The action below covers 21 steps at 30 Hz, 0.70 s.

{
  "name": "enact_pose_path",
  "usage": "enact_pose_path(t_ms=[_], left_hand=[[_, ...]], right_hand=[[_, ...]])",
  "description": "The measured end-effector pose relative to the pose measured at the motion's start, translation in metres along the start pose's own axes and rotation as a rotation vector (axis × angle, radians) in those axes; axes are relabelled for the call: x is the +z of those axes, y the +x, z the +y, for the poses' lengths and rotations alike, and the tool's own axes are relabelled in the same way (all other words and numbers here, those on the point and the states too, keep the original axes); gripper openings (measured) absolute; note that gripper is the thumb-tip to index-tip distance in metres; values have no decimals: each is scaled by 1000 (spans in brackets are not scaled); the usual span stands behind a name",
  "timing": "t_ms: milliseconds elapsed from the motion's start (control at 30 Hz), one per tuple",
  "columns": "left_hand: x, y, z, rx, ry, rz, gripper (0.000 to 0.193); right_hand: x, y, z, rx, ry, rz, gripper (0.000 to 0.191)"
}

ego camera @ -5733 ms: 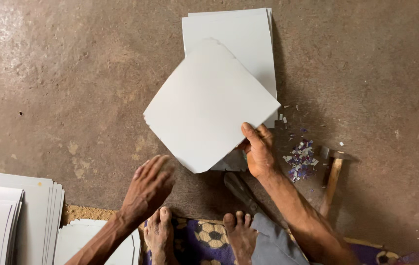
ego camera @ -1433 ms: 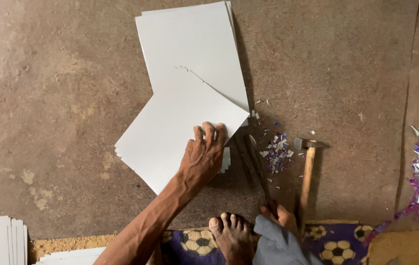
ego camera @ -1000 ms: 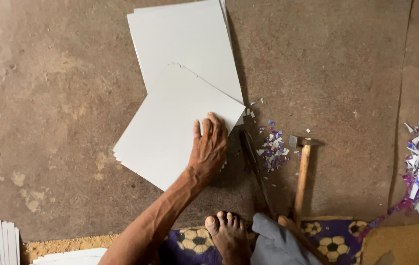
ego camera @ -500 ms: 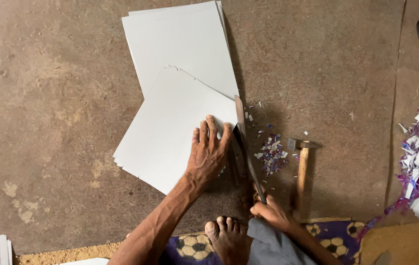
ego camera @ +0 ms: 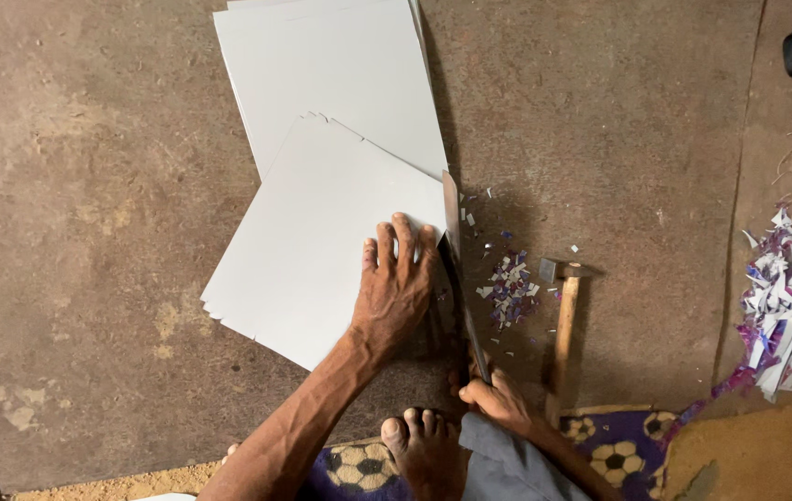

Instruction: The person sits on the floor and uses large shears to trim the edges of stacked white paper sheets. They place a small metal template on the paper to guide the cuts, then remove it and continue trimming the corners and edges of the stack.

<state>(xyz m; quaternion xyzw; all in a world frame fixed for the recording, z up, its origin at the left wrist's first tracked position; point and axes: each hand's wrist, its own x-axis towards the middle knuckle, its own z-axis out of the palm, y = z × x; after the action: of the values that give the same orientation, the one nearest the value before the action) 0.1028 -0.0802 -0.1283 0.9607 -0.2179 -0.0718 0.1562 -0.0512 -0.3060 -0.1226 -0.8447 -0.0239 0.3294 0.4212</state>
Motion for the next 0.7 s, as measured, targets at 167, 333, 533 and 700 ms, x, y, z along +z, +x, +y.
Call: enact_pose_path(t_ms=[167,333,533,700], left_hand=[[3,2,0,-2,32,37,60],[-6,-1,0,-6,29,47,59],[-14,2,-1,5,23,13,60],[-9,2,-1,20,30,38,59]], right_hand=[[7,0,-3,-105,-24,136,34],[17,15,-41,464,830,154,48],[17,23,-55,403,726,107,42],[19,26,-53,494,668,130,43]])
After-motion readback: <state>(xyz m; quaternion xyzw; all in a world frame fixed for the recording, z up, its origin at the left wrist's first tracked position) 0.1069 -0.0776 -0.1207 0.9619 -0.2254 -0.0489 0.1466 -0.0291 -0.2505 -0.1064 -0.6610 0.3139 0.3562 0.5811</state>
